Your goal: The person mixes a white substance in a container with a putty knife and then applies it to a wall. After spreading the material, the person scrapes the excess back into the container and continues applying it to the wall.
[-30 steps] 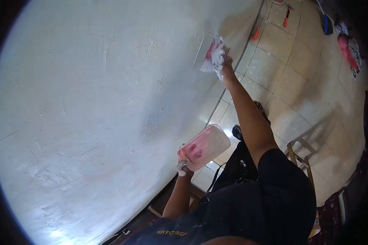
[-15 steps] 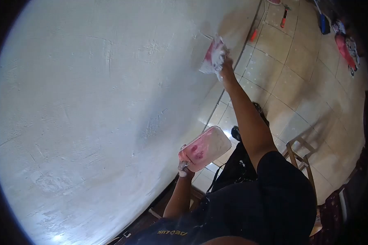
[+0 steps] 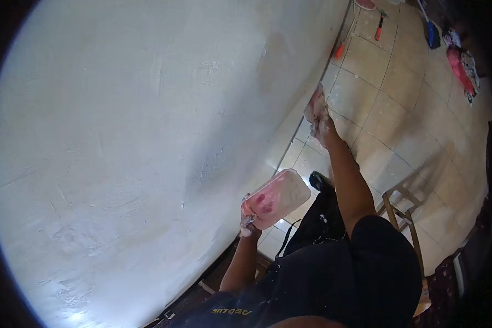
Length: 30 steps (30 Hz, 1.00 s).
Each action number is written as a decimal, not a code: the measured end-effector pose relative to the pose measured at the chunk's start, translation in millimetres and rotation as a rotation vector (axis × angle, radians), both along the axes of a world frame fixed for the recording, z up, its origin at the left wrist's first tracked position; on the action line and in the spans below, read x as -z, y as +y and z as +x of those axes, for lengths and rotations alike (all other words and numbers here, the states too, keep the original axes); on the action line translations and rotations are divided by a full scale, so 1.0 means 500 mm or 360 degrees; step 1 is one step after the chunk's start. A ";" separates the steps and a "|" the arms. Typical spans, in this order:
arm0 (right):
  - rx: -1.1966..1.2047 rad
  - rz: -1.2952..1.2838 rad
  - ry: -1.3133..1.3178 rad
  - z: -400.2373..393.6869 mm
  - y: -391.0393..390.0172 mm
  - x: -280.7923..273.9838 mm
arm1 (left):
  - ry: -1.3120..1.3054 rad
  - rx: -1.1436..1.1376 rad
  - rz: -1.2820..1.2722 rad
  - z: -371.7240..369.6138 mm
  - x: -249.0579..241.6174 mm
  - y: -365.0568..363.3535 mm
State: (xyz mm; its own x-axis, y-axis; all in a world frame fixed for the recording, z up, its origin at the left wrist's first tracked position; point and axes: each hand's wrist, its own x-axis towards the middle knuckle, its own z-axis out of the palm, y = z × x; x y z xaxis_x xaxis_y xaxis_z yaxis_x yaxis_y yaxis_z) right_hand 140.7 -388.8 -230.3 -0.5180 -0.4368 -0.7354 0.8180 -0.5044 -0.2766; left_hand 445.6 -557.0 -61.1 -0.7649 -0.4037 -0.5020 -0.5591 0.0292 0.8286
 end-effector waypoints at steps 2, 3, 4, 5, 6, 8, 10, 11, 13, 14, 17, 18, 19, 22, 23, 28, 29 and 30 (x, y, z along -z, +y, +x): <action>0.0120 -0.0253 -0.0083 0.029 0.058 -0.079 | 0.0221 -0.0304 0.0536 0.004 -0.006 0.013; 0.0108 -0.0243 -0.0067 0.043 0.081 -0.100 | 0.0193 -0.0210 0.0218 0.001 -0.012 0.023; 0.0139 -0.0521 -0.0069 0.057 0.106 -0.119 | 0.0163 -0.0115 -0.0100 -0.002 -0.019 0.032; 0.0214 -0.0817 -0.0051 0.079 0.135 -0.135 | 0.0191 -0.0073 -0.0101 -0.014 -0.026 0.034; 0.0186 -0.1108 0.0025 0.091 0.155 -0.176 | 0.0360 -0.0314 0.0312 -0.026 -0.043 0.041; 0.0063 -0.1208 0.0005 0.089 0.182 -0.259 | 0.0632 -0.0571 0.0774 -0.049 -0.057 0.059; -0.0089 -0.1340 0.0023 0.090 0.207 -0.316 | 0.0687 -0.0517 0.0892 -0.091 -0.079 0.082; -0.0101 -0.1328 0.0034 0.090 0.219 -0.329 | 0.0744 -0.0456 0.0999 -0.113 -0.088 0.092; -0.0158 -0.1281 0.0084 0.087 0.238 -0.348 | 0.0743 -0.0340 0.1055 -0.147 -0.083 0.094; -0.0141 -0.1264 0.0102 0.087 0.252 -0.374 | 0.0764 -0.0344 0.1068 -0.164 -0.086 0.105; -0.0157 -0.1291 0.0204 0.091 0.281 -0.426 | 0.0891 -0.0486 0.1137 -0.200 -0.098 0.139; -0.0210 -0.1418 0.0068 0.087 0.285 -0.445 | 0.0903 -0.0520 0.1255 -0.211 -0.110 0.145; -0.0235 -0.1388 0.0079 0.099 0.280 -0.457 | 0.0925 -0.0550 0.1379 -0.208 -0.117 0.140; -0.0473 -0.1835 -0.0015 0.084 0.266 -0.464 | 0.0893 -0.0534 0.1263 -0.229 -0.142 0.159; -0.0516 -0.1828 -0.0022 0.079 0.271 -0.466 | 0.0808 -0.0556 0.1138 -0.237 -0.168 0.175; -0.0556 -0.1407 0.0085 0.056 0.288 -0.479 | 0.0977 -0.0687 0.1217 -0.234 -0.170 0.209; -0.0578 -0.1266 0.0075 0.042 0.288 -0.475 | 0.0996 -0.0684 0.1204 -0.235 -0.174 0.215; -0.0549 -0.1279 0.0038 0.032 0.287 -0.469 | 0.1007 -0.0678 0.1192 -0.235 -0.177 0.217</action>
